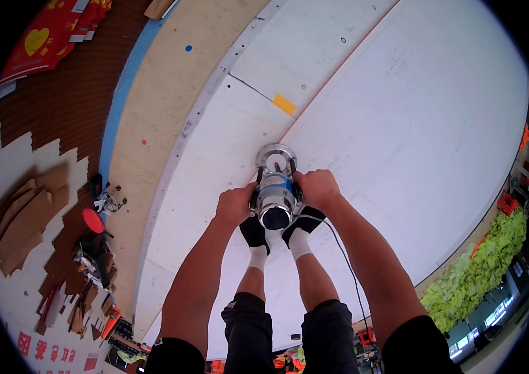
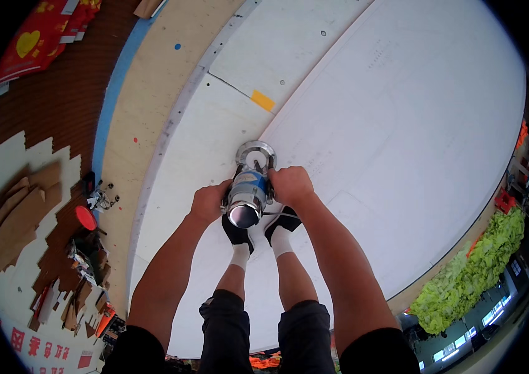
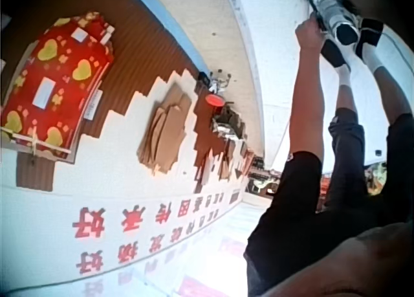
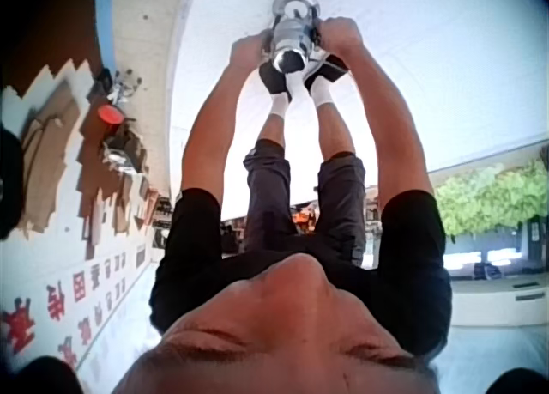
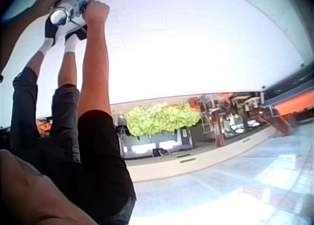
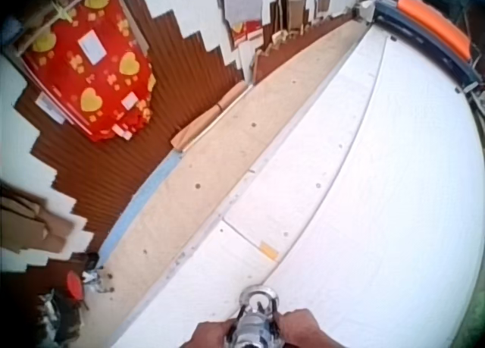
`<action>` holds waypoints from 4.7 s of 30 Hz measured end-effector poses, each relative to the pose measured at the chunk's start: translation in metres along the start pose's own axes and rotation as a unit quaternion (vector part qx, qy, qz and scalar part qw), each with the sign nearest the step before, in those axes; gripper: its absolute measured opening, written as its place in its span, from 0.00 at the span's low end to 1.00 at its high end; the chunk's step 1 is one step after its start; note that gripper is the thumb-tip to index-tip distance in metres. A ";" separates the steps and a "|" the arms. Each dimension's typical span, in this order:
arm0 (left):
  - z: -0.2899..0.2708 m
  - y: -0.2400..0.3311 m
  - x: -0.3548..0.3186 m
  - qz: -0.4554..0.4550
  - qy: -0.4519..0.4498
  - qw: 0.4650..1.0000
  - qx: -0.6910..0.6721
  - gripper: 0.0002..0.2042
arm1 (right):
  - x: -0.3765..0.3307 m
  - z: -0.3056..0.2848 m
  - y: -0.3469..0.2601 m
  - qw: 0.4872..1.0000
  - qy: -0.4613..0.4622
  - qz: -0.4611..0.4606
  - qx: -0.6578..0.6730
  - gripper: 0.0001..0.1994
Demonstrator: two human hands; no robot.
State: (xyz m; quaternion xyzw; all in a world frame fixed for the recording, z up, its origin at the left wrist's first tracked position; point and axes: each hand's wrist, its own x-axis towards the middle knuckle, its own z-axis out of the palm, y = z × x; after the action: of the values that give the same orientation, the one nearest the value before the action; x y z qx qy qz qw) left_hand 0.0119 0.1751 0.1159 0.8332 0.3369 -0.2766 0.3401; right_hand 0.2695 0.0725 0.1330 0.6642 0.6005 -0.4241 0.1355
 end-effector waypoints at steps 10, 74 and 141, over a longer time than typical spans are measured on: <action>-0.054 0.053 -0.049 -0.008 -0.043 0.999 0.012 0.34 | -0.067 -0.003 -0.012 0.994 0.065 0.022 0.080 0.12; -0.056 0.127 0.046 0.117 -0.063 0.988 0.079 0.33 | -0.105 0.017 0.068 0.972 0.052 0.162 0.165 0.23; -0.028 0.188 0.024 0.166 -0.110 0.971 0.131 0.31 | -0.189 0.070 0.077 0.947 0.119 0.195 0.227 0.24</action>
State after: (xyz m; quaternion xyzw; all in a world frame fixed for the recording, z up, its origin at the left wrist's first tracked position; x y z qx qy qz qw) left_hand 0.1743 0.1028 0.1881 0.8791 0.1154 -0.3482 0.3045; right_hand 0.3273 -0.1232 0.2027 0.8275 0.3587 -0.4318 -0.0112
